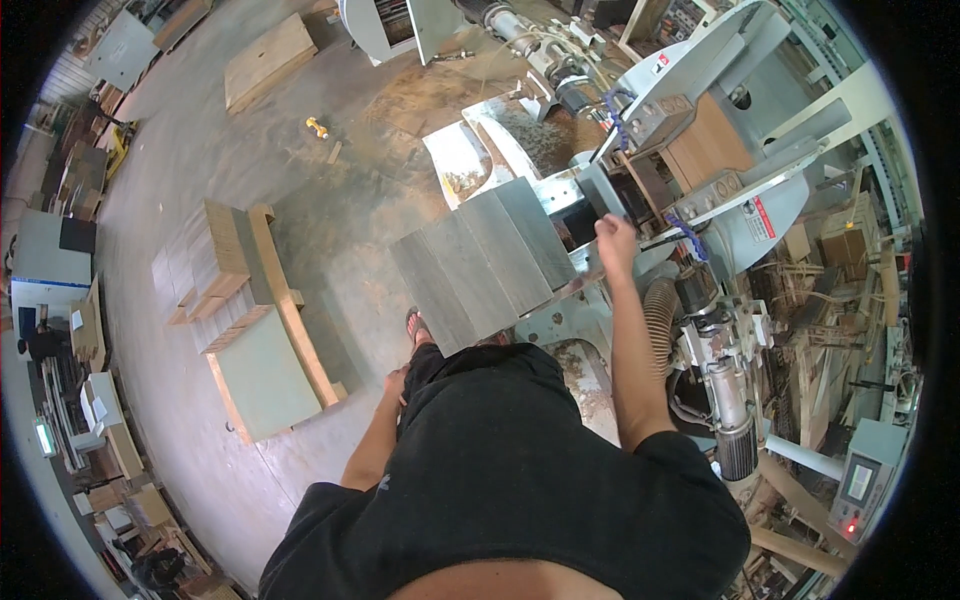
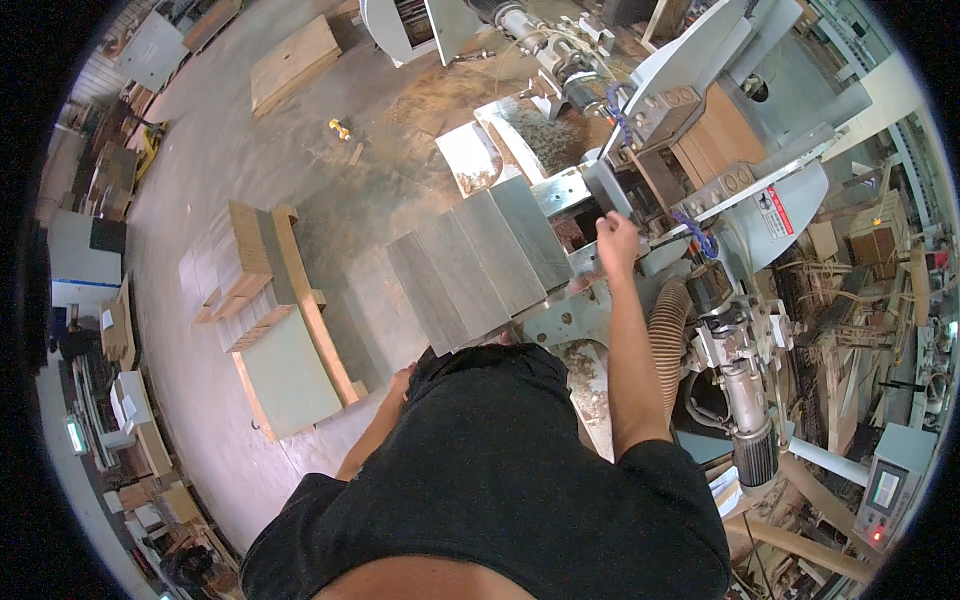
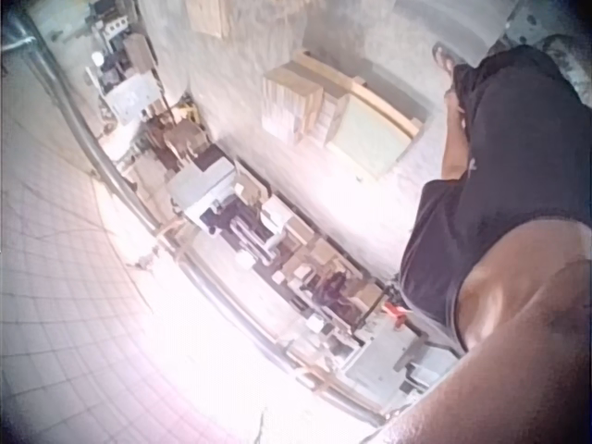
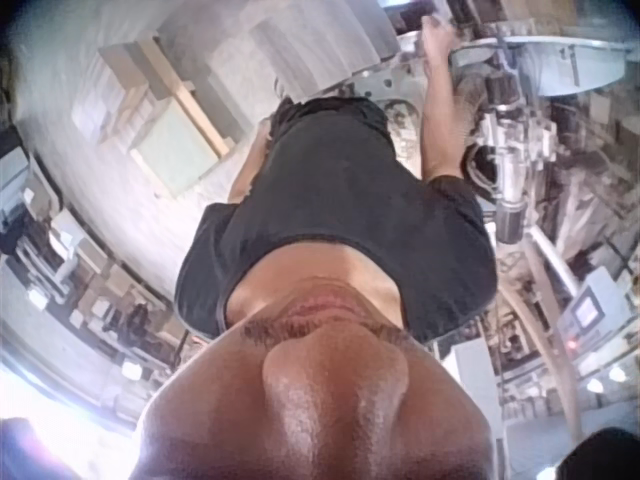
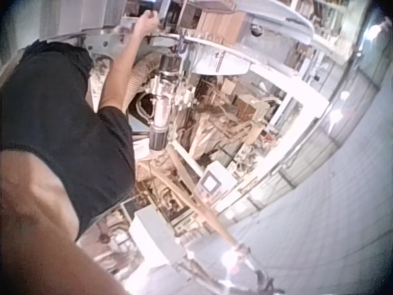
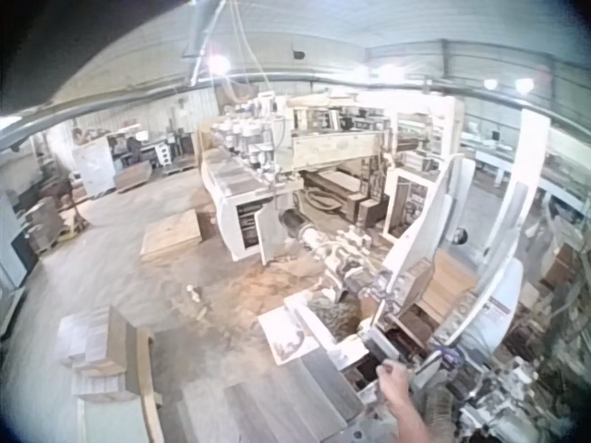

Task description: The person places wooden blocks into a drilling machine one at a time, operates the drill by hand to create multiple holes, and stacks the completed pieces together.

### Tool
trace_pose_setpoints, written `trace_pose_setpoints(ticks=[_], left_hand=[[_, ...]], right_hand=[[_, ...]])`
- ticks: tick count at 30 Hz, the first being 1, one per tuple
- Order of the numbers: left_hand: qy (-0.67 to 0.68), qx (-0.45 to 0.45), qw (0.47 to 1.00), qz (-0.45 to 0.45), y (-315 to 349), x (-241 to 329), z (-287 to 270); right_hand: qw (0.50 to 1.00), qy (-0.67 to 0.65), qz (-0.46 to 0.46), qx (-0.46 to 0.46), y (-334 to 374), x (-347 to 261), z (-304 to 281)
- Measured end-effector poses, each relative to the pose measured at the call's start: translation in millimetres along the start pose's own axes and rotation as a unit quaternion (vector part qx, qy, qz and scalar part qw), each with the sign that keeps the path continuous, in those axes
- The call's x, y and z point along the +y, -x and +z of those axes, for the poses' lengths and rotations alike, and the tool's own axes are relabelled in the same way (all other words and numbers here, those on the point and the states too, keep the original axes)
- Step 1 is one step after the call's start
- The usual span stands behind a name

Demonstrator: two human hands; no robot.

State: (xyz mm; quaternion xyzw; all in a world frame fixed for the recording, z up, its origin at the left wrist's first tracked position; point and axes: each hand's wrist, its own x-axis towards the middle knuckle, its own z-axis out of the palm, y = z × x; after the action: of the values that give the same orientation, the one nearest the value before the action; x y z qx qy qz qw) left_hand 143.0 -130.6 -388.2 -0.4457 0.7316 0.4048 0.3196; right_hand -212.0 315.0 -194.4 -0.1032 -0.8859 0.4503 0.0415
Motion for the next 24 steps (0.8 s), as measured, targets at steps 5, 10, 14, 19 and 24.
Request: trace_pose_setpoints(ticks=[5, 10, 14, 19, 24], left_hand=[[-0.272, 0.008, 0.945, 0.18, 1.6, -20.7, -3.2], [-0.171, 0.011, 0.976, 0.132, 6.3, -44.5, 5.5], [-0.284, 0.035, 0.933, 0.218, 3.3, -48.8, 9.4], [-0.133, -0.02, 0.985, 0.107, 0.4, -27.9, 4.5], [-0.19, -0.012, 0.968, 0.163, -1.5, 2.7, -2.2]], right_hand=[[0.952, 0.306, -0.016, -0.004, -53.5, -16.4, -3.0], [0.91, 0.404, 0.065, -0.065, -59.5, -16.4, -1.8], [0.919, 0.38, -0.01, -0.102, -62.7, -26.7, -19.4], [0.991, -0.024, -0.049, -0.123, -32.2, -55.5, -44.2], [0.973, -0.148, -0.094, -0.149, 16.1, -82.3, -25.7]])
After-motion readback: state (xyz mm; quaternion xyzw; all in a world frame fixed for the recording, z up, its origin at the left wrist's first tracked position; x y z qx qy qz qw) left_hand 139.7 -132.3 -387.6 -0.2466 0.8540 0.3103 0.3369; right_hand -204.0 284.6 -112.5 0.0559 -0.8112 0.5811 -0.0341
